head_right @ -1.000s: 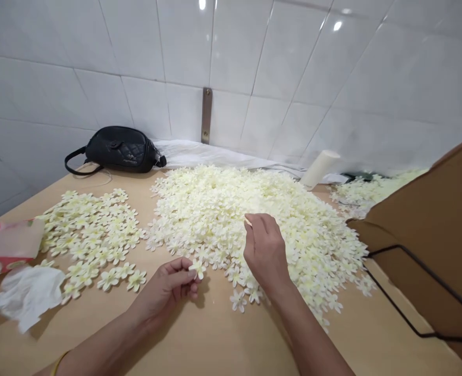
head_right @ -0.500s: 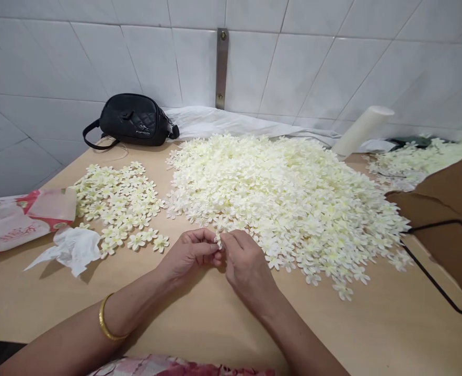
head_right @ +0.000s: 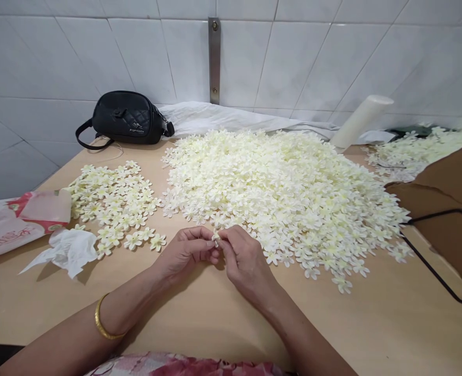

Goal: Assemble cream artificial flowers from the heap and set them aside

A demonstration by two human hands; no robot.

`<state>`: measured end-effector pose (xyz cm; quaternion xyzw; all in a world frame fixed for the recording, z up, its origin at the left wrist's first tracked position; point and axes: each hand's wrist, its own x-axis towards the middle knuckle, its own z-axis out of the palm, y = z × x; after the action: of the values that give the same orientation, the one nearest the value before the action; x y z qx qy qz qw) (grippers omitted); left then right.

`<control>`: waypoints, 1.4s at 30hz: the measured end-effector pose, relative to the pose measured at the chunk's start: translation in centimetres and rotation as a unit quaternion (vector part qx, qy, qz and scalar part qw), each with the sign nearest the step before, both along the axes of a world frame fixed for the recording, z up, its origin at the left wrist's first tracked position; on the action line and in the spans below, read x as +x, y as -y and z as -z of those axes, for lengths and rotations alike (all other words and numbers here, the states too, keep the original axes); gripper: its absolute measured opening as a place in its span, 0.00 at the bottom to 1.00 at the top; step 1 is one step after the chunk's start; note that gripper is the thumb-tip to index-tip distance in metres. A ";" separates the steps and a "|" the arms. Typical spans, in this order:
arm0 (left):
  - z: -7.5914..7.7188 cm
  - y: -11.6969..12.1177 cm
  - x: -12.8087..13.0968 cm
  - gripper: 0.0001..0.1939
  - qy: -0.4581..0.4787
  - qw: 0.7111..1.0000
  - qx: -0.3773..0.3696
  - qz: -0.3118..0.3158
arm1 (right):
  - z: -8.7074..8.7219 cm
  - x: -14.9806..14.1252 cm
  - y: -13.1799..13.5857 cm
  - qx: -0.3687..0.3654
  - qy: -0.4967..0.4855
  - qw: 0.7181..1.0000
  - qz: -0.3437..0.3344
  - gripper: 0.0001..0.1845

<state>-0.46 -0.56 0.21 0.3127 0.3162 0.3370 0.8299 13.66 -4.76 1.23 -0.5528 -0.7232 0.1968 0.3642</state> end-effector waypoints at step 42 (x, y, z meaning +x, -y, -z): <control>-0.4 0.1 0.2 0.03 -0.031 0.999 -0.014 -0.018 | -0.1 -0.2 -0.1 -0.078 -0.088 0.991 0.060 0.09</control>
<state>-0.31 -0.70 0.61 0.3057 0.3521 0.3374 0.8178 13.50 -4.67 1.37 -0.6023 -0.6365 0.2786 0.3930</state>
